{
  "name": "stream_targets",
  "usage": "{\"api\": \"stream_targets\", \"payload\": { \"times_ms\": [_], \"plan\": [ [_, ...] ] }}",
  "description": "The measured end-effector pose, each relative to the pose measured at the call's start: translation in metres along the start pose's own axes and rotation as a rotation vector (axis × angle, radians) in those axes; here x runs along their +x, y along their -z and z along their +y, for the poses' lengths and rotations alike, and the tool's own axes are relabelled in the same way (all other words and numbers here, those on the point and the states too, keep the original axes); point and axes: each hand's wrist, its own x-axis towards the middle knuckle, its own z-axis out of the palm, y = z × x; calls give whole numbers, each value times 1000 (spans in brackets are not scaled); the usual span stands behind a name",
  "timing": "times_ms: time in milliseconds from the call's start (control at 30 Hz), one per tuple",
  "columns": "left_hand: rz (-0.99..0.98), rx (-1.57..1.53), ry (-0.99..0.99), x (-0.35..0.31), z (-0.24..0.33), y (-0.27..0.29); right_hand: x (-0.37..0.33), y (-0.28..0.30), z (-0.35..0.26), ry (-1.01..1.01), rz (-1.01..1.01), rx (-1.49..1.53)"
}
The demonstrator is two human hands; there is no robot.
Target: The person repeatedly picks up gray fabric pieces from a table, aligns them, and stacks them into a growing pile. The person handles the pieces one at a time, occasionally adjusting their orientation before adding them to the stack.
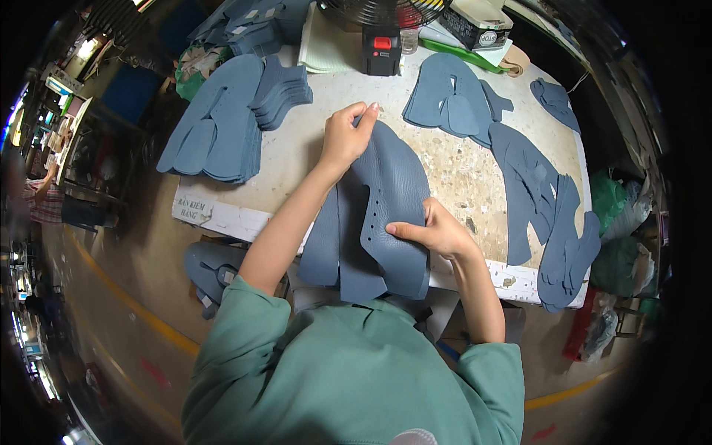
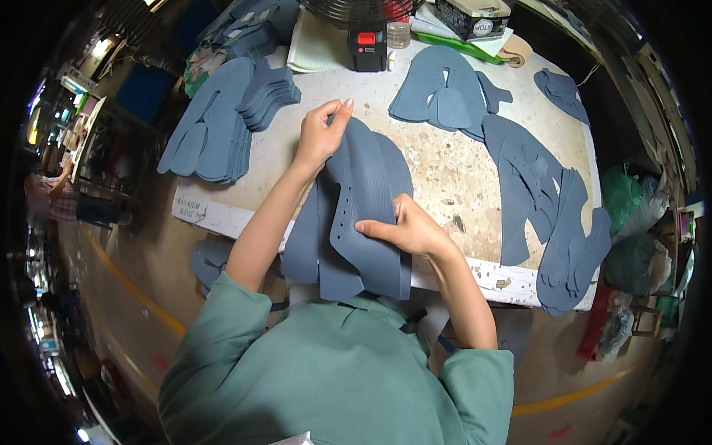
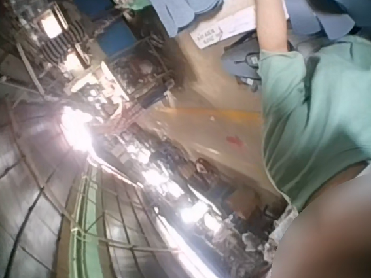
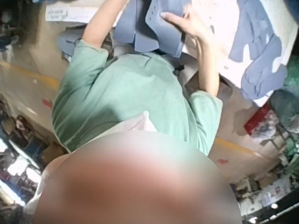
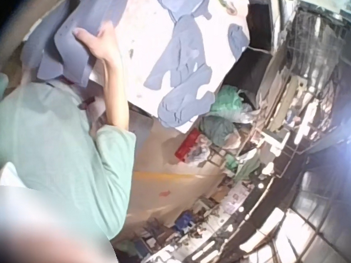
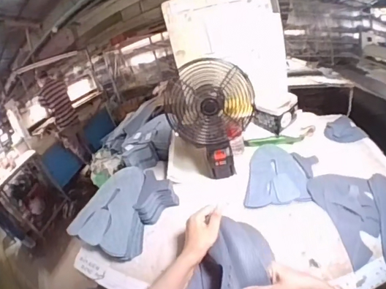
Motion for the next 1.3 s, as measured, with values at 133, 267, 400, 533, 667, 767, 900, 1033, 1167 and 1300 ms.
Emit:
{"api": "stream_targets", "payload": {
  "times_ms": [133, 267, 400, 533, 667, 767, 900, 1033, 1167, 1300],
  "plan": [
    [0, 60, 12, 0, -1, -2, -23, 1, 12, -80, 70, -340],
    [-5, 68, 35, 0, -4, -4, -43, 1, 17, -96, -9, -326],
    [-21, 99, 51, 1, -6, -5, -61, 2, 23, -99, -166, -259],
    [-26, 94, 70, 1, -9, -6, -81, -6, 32, 2, -215, -101],
    [-20, 46, 75, 2, -17, -9, -97, 3, 21, -55, -428, -65],
    [-61, 32, 141, 3, -21, -10, -97, 20, 0, -66, -600, -181],
    [-114, -43, 302, 2, -15, -11, -87, 38, -34, 60, -853, -204],
    [-447, -277, 472, -1, 1, -4, -69, 42, -60, 104, -382, -289],
    [-619, -401, 372, -2, 16, 2, -16, 45, -70, 230, 210, -488],
    [-702, -513, 212, -5, 23, 10, 40, 46, -71, 474, 454, -590]
  ]
}}
